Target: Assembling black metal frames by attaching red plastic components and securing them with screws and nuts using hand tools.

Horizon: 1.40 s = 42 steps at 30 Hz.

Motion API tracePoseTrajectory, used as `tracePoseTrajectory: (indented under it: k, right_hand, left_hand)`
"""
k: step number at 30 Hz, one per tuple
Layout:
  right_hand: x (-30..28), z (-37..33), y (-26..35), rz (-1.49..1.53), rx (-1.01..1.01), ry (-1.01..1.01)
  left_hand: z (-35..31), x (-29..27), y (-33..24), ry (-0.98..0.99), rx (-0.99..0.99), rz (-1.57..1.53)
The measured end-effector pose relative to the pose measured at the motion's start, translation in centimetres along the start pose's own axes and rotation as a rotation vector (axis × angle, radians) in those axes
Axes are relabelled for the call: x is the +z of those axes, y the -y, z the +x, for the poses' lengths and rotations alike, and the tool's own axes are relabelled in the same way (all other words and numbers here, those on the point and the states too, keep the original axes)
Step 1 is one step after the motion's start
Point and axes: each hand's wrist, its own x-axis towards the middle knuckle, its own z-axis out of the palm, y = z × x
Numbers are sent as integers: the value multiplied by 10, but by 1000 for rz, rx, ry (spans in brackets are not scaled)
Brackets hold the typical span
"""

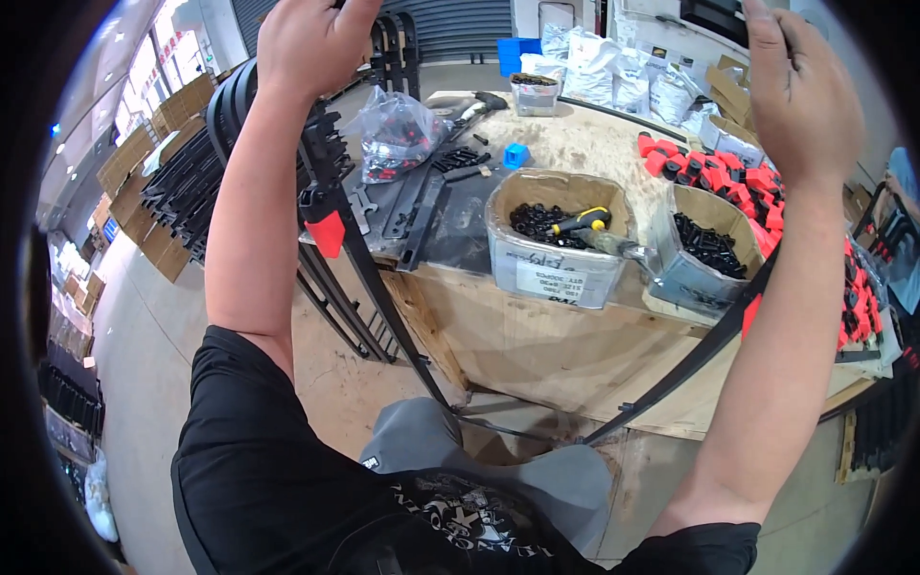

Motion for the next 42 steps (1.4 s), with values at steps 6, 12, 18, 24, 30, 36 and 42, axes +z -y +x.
tracePoseTrajectory:
  k: [6,12,18,24,30,36,42]
  right_hand:
    - [8,-8,3,91,35,37]
    - [-2,-2,3,74,76,70]
    - [7,-5,-2,109,15,6]
    - [3,-5,3,21,24,21]
    - [2,-5,5,20,32,44]
    - [2,-5,3,30,-5,36]
    - [4,-5,-1,49,-12,28]
  left_hand:
    - [-5,-4,4,38,9,36]
    - [-3,-3,2,29,-4,24]
    - [-5,0,5,37,-15,47]
    - [-2,-2,2,36,-5,40]
    - [-4,-1,6,36,5,20]
    - [-4,-3,6,38,8,-13]
    - [-4,-2,6,29,19,8]
